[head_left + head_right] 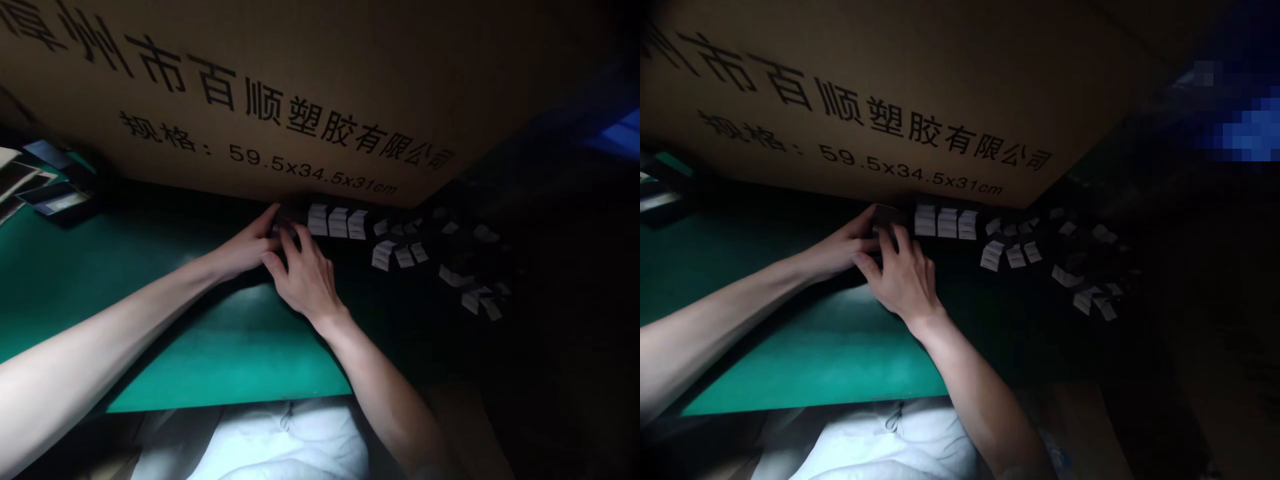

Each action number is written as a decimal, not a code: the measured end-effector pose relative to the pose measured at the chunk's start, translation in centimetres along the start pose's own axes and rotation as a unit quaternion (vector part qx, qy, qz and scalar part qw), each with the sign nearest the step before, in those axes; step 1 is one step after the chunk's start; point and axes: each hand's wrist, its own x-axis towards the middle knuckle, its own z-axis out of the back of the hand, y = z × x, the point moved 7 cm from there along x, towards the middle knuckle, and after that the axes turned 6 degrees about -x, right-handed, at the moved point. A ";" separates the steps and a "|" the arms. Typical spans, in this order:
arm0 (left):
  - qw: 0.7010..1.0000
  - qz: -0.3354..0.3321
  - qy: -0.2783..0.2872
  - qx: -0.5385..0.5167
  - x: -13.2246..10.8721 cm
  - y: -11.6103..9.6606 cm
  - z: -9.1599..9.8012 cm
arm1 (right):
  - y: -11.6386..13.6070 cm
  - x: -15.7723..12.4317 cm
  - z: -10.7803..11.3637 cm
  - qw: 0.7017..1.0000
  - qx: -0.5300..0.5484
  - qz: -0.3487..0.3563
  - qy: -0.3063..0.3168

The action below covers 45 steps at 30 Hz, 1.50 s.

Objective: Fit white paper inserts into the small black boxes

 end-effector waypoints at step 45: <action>1.000 -0.016 -0.021 0.013 -0.1 -0.5 -0.1 | -0.2 0.2 0.0 1.000 0.000 0.000 -0.019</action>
